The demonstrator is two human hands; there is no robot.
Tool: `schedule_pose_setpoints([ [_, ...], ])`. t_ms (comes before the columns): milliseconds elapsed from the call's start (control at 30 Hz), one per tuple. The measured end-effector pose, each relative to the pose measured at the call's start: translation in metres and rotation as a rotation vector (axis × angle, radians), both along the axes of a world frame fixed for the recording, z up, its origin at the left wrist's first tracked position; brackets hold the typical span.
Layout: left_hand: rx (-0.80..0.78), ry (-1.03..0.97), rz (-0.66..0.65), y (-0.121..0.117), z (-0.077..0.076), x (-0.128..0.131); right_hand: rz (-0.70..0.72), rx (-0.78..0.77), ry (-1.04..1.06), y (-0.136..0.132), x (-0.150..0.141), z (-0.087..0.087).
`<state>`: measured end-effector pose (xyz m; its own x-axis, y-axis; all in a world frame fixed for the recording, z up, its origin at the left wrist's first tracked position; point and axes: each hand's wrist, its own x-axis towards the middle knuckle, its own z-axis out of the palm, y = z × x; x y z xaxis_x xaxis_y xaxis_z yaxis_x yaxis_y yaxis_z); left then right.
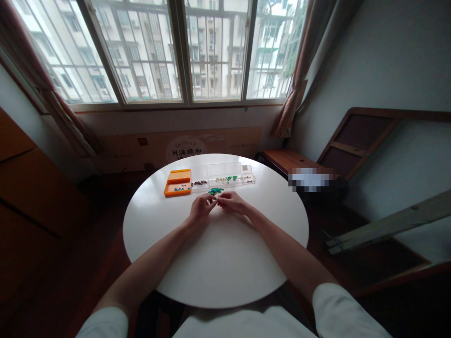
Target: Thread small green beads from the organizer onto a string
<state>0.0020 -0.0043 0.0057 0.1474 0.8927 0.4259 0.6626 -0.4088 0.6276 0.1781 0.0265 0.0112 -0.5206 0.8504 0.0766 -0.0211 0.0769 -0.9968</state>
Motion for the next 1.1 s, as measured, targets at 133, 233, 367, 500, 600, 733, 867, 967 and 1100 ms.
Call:
schedule_pose_setpoints([
  [133, 0.014, 0.001, 0.005, -0.0003, -0.0005, 0.0005, -0.011, -0.015, 0.009, 0.0003, -0.0004, -0.0012],
  [233, 0.020, -0.008, 0.017, -0.0024, 0.0007, 0.0010, -0.021, -0.019, 0.008, 0.0011, -0.0005, -0.0029],
  [367, -0.002, -0.019, -0.003, -0.0033, 0.0015, 0.0017, -0.033, -0.027, 0.005, 0.0016, -0.0008, -0.0032],
  [500, -0.012, -0.029, -0.058, -0.0008, -0.0007, 0.0024, -0.021, -0.022, 0.011, 0.0003, -0.0009, -0.0010],
  [600, -0.022, -0.022, -0.054, 0.0004, -0.0017, 0.0024, -0.016, -0.029, 0.013, -0.0009, -0.0008, 0.0010],
  [733, -0.008, -0.010, -0.017, -0.0009, 0.0005, 0.0018, -0.009, -0.017, 0.015, -0.0017, -0.0009, 0.0025],
  [867, -0.001, 0.000, 0.003, -0.0034, 0.0035, 0.0010, -0.010, -0.007, 0.015, -0.0015, -0.0006, 0.0020],
  [967, -0.007, -0.008, 0.022, -0.0038, 0.0041, 0.0006, -0.016, -0.023, 0.016, -0.0009, -0.0001, 0.0006],
  [1100, -0.014, -0.001, 0.036, -0.0019, 0.0031, 0.0008, -0.008, -0.024, 0.014, -0.0001, 0.0001, -0.0007],
])
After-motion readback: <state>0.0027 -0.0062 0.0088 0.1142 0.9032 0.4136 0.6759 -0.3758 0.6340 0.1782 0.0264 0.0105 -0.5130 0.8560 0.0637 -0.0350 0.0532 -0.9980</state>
